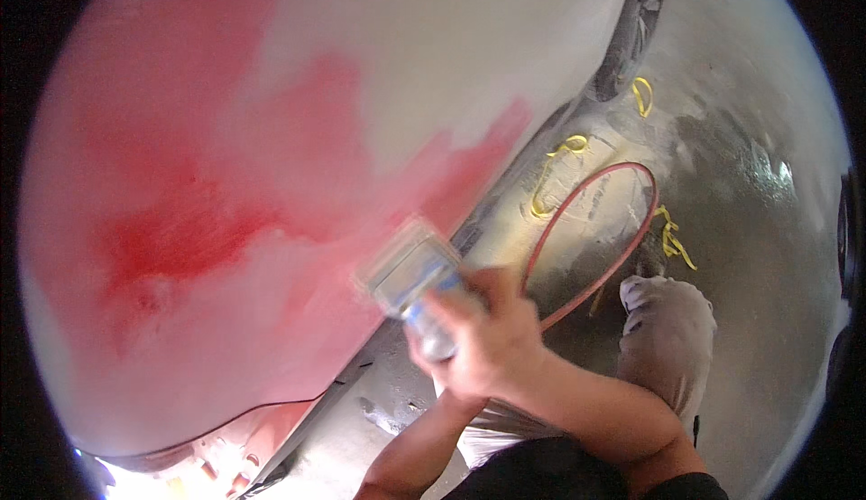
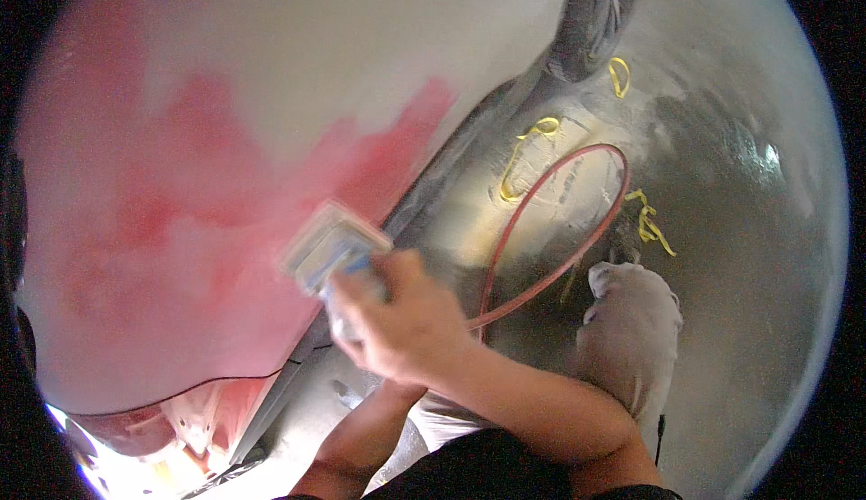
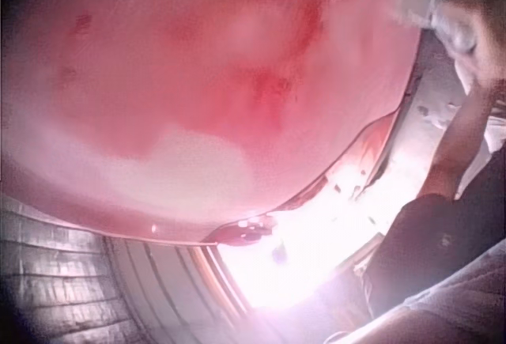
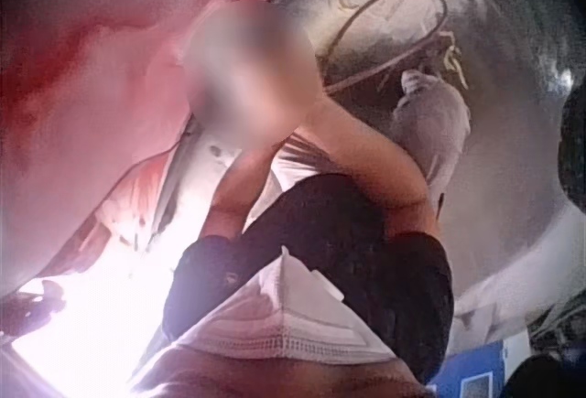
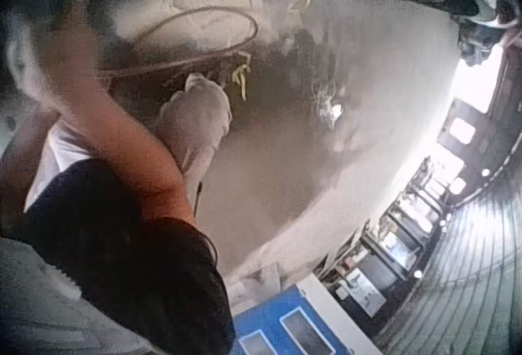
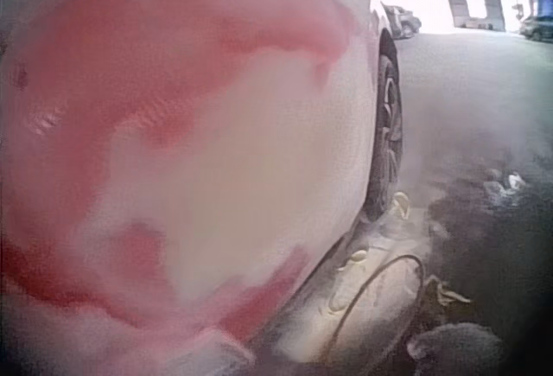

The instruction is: The person uses a pneumatic sander to smooth the surface of a red car's rear quarter panel and bumper. They move the tool across the bodywork, removing paint and filler to prepare the surface.

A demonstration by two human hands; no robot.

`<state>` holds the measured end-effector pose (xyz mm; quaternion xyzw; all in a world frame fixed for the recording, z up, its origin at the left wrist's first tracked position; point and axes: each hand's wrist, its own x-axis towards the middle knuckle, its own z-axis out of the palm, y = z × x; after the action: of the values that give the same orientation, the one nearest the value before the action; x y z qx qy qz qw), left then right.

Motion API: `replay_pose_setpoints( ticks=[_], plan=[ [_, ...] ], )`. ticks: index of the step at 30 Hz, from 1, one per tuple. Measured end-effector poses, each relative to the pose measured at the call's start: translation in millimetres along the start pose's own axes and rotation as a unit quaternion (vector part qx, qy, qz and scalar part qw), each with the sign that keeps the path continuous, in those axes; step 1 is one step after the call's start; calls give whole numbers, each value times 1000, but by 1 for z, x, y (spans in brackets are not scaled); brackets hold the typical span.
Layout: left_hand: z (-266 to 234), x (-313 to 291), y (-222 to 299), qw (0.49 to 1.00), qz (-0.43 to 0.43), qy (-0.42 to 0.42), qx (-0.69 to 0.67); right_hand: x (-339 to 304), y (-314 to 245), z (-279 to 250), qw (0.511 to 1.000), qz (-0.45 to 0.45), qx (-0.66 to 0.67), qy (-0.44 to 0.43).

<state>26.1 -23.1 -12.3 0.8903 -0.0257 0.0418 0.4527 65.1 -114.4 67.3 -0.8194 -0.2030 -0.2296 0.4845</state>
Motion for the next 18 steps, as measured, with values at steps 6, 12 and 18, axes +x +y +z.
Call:
replay_pose_setpoints(
  ticks=[6,12,18],
  plan=[
    [10,20,13,1000,15,18,1,37,21,-17,991,25,-11,134],
    [-12,-6,11,998,-9,48,-25,7,-5,1,998,-40,-3,45],
    [-27,16,31,998,23,42,-30,40,-24,-8,993,-88,16,70]
  ],
)
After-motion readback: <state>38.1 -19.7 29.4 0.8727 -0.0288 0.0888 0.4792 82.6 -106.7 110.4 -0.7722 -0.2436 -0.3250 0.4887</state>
